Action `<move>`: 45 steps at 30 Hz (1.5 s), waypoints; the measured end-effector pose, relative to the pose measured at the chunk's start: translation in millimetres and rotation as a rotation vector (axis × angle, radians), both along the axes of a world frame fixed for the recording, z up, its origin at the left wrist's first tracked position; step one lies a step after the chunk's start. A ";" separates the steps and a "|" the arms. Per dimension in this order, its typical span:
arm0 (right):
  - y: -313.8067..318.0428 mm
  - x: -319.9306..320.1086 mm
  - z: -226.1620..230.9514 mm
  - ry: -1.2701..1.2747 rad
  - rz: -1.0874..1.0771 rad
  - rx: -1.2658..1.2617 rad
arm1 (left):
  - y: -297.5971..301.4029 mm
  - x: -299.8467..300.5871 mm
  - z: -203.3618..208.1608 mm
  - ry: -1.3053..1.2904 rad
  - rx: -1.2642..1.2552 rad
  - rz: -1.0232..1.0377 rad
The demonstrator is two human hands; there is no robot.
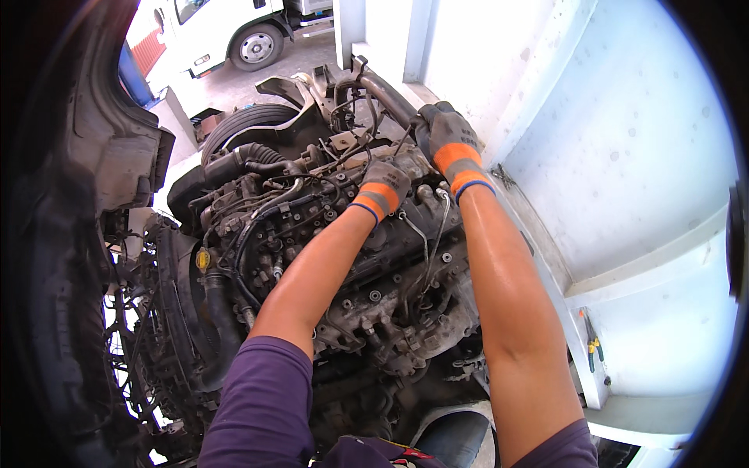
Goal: The person uses a wrench to loosen and remove bolts from the top of a car engine. They repeatedly reposition the wrench and use both hands to manipulate the engine components.
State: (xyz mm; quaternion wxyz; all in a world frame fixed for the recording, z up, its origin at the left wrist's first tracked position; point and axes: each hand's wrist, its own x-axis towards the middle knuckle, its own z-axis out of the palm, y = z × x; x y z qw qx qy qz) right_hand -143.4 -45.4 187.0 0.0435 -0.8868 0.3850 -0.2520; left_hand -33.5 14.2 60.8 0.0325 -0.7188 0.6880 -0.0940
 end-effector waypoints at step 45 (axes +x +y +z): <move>-0.7 -2.4 0.2 -0.020 0.019 -0.019 | 0.0 11.1 -18.8 0.132 -0.060 0.072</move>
